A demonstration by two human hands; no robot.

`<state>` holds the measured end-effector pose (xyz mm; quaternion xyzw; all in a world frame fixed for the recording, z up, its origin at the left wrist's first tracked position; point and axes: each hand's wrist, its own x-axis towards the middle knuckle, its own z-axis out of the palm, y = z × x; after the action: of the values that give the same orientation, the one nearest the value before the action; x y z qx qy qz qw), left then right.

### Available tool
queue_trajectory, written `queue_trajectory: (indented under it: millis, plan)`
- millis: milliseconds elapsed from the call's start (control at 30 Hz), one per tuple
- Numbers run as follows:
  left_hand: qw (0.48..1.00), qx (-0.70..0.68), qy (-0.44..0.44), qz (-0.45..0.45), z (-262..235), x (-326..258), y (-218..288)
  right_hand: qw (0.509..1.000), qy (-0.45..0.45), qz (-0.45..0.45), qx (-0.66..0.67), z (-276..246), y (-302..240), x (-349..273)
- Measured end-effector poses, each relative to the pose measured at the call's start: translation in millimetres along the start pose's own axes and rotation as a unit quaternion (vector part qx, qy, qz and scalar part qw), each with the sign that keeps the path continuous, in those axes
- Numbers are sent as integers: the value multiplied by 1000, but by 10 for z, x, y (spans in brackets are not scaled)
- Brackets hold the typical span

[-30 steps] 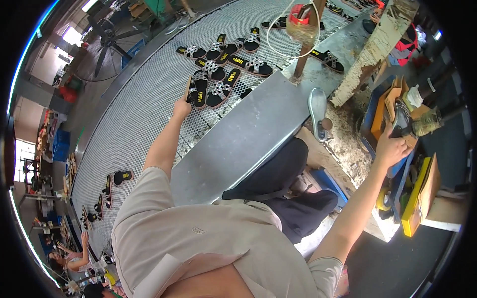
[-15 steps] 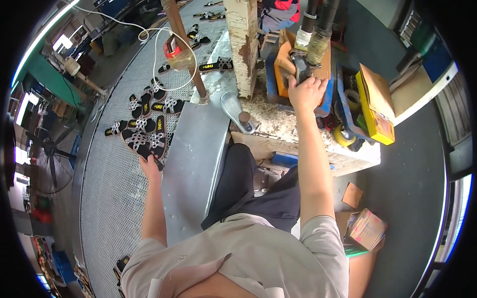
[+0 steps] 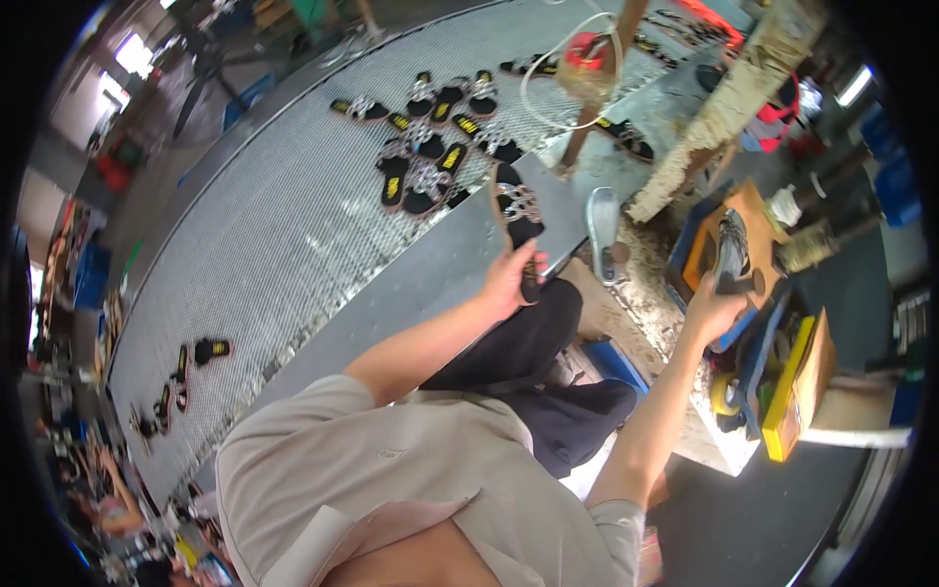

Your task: Assembling shoe components, specifically sandals, by attaching uppers to soles and inspecting items on a conveyor.

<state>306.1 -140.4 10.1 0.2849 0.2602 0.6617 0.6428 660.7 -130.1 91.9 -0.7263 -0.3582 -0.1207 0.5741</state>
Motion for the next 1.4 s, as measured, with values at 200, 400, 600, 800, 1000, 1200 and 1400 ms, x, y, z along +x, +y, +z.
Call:
queue_trajectory:
  millis: [200,400,600,800,1000,1200,1400]
  plan:
    - [995,-27,-1,-95,-42,-539,-158,919,-278,-6,279,-437,-881,-2041]
    - [982,-153,79,78,-991,-931,538,804,-514,-28,299,-240,-1605,-3258]
    - [805,-81,532,249,-3103,-1574,2168,672,-661,-97,319,-546,-1685,-3580]
    - [849,-119,420,299,-2911,-1594,1741,702,-636,-96,305,-546,-1274,-3545]
    - [972,-9,226,58,-1158,-881,457,791,-541,-72,278,-485,-1224,-3319]
    - [992,-57,-84,-76,-144,-586,-16,881,-378,-6,284,-177,-1081,-2703]
    - [987,65,-129,-78,341,-11,-28,934,-263,50,238,-202,-828,-1739]
